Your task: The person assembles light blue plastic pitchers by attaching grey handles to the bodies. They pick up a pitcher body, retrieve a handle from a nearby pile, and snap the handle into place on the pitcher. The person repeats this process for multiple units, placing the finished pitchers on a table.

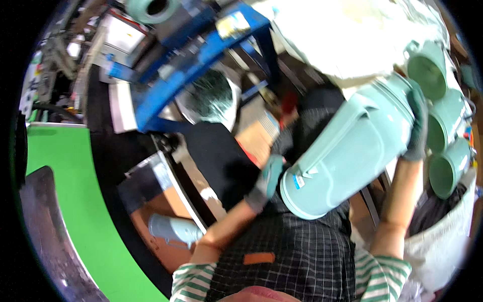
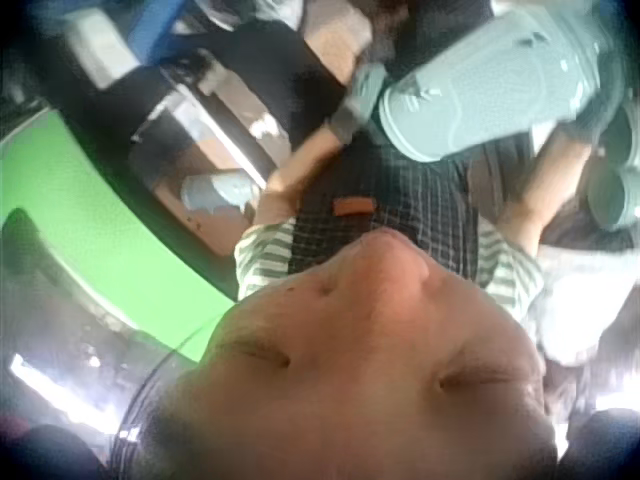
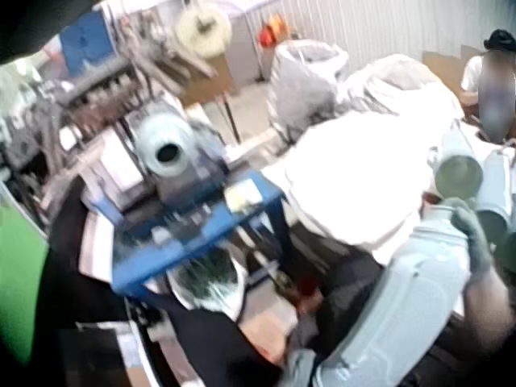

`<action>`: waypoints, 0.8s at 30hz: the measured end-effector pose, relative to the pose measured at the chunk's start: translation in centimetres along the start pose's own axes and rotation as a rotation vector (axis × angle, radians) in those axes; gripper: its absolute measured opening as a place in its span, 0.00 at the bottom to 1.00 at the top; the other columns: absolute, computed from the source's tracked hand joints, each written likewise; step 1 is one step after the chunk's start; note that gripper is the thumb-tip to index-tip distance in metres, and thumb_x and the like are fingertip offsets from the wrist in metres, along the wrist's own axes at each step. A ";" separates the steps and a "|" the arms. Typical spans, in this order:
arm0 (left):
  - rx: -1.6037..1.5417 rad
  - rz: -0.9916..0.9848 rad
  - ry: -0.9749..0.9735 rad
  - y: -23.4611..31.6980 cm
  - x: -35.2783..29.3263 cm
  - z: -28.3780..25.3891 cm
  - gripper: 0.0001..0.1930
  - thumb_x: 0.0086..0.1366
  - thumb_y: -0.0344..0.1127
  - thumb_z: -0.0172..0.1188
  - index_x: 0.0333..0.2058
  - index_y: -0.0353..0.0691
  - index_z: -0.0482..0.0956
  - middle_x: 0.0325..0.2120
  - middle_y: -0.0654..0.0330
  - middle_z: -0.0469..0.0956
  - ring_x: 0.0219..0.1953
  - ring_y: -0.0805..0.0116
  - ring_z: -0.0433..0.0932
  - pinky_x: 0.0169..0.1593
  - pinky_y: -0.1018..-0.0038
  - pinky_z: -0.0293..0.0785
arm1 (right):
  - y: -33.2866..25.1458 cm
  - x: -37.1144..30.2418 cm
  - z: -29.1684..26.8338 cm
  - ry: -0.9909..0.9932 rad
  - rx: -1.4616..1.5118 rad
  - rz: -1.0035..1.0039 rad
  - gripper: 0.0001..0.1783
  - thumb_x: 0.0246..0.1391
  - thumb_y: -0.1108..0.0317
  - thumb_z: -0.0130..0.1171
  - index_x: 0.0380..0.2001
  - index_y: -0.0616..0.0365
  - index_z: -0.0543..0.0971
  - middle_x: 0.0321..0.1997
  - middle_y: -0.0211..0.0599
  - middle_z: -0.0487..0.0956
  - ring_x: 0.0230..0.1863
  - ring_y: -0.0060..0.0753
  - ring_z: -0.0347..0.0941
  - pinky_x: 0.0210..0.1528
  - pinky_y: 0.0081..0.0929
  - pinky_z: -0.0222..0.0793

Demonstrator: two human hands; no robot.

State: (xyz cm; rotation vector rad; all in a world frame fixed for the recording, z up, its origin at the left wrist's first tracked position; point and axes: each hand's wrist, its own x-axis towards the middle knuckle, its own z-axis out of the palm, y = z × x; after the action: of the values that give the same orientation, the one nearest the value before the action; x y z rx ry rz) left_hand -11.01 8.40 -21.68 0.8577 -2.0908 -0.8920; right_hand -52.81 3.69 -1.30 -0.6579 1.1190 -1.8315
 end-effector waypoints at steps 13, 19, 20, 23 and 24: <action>-0.222 -0.286 0.311 6.2 18.6 -21.8 0.18 0.76 0.35 0.56 0.58 0.32 0.78 0.52 0.49 0.83 0.53 0.60 0.82 0.58 0.68 0.75 | -0.2 -7.7 2.9 -0.660 -0.615 0.192 0.78 0.16 0.49 0.89 0.75 0.62 0.61 0.72 0.43 0.71 0.71 0.38 0.68 0.74 0.40 0.61; 1.001 -0.041 0.377 8.9 32.2 -27.5 0.34 0.69 0.51 0.63 0.67 0.39 0.67 0.62 0.45 0.72 0.52 0.44 0.81 0.54 0.56 0.78 | 1.2 -11.2 3.9 -0.289 -0.133 0.388 0.63 0.39 0.42 0.79 0.74 0.57 0.62 0.64 0.41 0.76 0.56 0.36 0.77 0.52 0.34 0.75; 1.117 -0.167 0.324 8.3 33.4 -28.2 0.38 0.67 0.53 0.64 0.69 0.39 0.64 0.63 0.46 0.70 0.52 0.45 0.81 0.54 0.56 0.77 | 1.4 -11.3 4.8 -0.253 -0.031 0.411 0.59 0.45 0.41 0.76 0.74 0.56 0.62 0.62 0.41 0.77 0.53 0.36 0.78 0.46 0.32 0.78; 1.371 -0.179 0.233 4.5 35.1 -29.4 0.41 0.64 0.52 0.66 0.70 0.39 0.62 0.63 0.46 0.69 0.55 0.47 0.78 0.54 0.56 0.77 | 1.5 -9.7 3.9 -0.255 -0.048 0.279 0.44 0.61 0.41 0.63 0.71 0.53 0.64 0.60 0.42 0.78 0.49 0.38 0.80 0.42 0.33 0.80; 1.361 -0.151 0.260 4.8 34.5 -28.9 0.41 0.64 0.52 0.67 0.70 0.40 0.63 0.63 0.47 0.69 0.56 0.47 0.77 0.55 0.56 0.76 | 1.3 -8.3 4.3 -0.284 -0.058 0.221 0.41 0.63 0.42 0.61 0.70 0.53 0.65 0.59 0.41 0.78 0.50 0.38 0.80 0.42 0.34 0.80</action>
State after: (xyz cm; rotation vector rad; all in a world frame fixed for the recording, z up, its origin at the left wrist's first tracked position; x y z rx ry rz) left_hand -8.14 -25.09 8.67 1.6524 -2.2319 0.7462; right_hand -44.91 8.78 -0.42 -0.7693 1.0141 -1.4713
